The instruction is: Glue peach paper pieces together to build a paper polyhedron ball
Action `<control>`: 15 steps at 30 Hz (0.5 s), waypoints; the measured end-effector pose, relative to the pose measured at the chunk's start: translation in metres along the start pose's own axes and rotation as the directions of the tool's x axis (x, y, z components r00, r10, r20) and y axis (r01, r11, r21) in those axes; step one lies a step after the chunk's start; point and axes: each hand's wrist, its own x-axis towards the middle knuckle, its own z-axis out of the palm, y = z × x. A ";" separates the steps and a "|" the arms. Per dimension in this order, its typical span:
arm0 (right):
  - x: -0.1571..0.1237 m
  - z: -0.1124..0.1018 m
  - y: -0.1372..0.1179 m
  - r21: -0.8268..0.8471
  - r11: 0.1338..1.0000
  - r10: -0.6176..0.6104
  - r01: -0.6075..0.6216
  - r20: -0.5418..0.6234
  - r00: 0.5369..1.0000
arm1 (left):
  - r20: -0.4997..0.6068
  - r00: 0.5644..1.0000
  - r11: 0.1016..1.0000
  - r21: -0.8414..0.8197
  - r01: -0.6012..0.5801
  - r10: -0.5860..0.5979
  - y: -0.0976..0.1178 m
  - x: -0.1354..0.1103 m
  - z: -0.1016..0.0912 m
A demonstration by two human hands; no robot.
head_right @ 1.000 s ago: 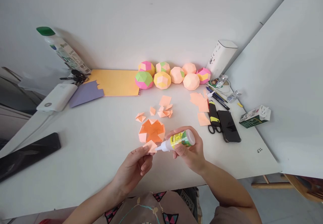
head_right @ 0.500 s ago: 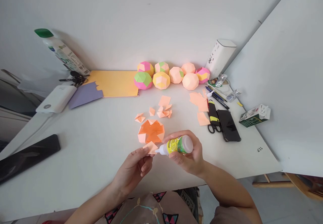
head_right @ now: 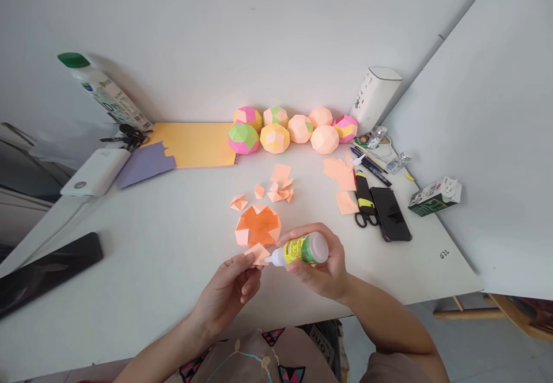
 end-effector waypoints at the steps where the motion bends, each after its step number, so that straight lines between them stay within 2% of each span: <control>1: 0.000 0.000 0.000 0.000 1.000 0.002 -0.002 0.000 1.000 | -0.002 1.000 1.000 0.000 0.000 0.000 0.000 0.000 0.000; 15: 0.000 0.000 -0.001 -0.010 1.000 0.014 -0.014 0.001 1.000 | 0.007 1.000 1.000 0.000 -0.007 0.007 0.000 0.001 -0.002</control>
